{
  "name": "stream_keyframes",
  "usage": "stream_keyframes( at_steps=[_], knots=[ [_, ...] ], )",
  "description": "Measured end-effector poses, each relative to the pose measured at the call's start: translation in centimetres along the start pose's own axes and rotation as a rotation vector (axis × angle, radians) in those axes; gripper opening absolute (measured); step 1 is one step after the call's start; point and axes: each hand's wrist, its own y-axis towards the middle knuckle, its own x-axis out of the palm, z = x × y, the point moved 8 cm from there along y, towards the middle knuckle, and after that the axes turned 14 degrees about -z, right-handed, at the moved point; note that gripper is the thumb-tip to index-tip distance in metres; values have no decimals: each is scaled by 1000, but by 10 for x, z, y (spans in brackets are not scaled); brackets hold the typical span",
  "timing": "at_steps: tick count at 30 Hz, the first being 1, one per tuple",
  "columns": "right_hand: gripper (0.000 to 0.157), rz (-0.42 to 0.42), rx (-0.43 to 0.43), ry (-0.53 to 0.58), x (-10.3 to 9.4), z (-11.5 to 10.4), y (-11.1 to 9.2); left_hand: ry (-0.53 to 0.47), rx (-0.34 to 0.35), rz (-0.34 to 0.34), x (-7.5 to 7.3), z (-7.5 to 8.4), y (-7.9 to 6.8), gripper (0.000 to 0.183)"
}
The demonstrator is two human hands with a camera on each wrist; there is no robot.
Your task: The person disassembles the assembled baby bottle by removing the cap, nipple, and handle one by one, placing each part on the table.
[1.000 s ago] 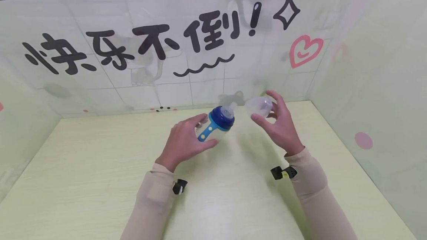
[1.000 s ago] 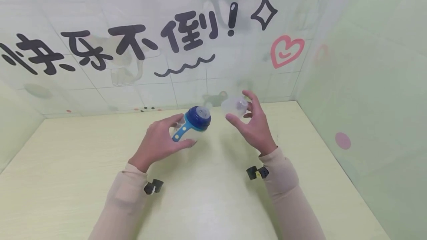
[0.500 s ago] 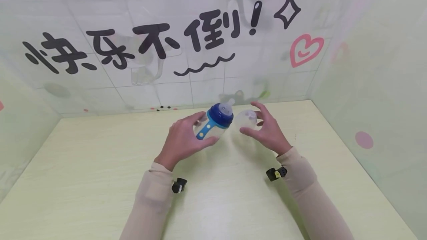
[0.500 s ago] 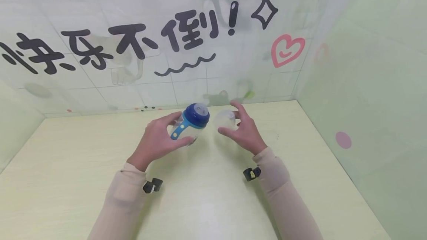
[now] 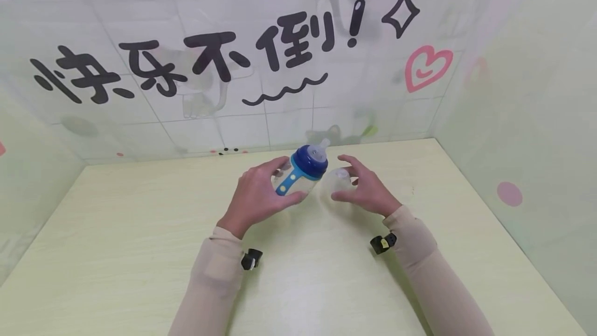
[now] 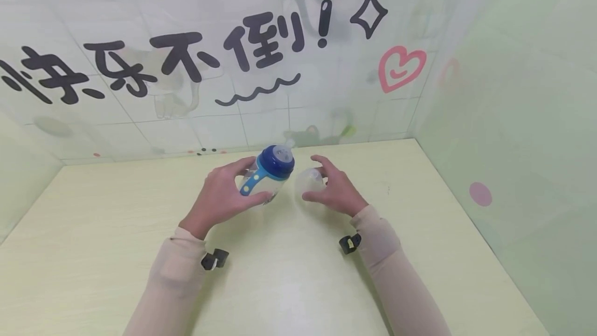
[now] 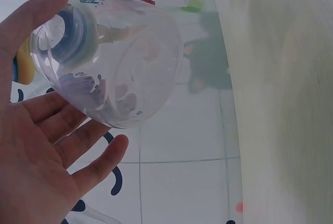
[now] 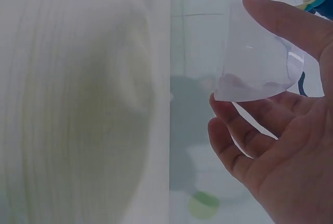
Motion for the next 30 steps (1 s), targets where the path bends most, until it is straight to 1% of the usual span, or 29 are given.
stream_keyframes(
  at_steps=[5, 11, 20, 30],
  knots=[
    [93, -59, 4, -31, 7, 3, 2, -3, 1, 0, 0, -1, 0, 68],
    [95, -113, 5, -59, 17, 10, 5, 3, -10, -5, 0, -1, 0, 70],
    [95, -140, -11, -105, 25, 12, 7, 12, -17, -11, 0, 0, 0, 71],
    [97, -169, 17, -142, 28, 12, 6, 13, -14, -10, -1, 1, 0, 70]
  ],
)
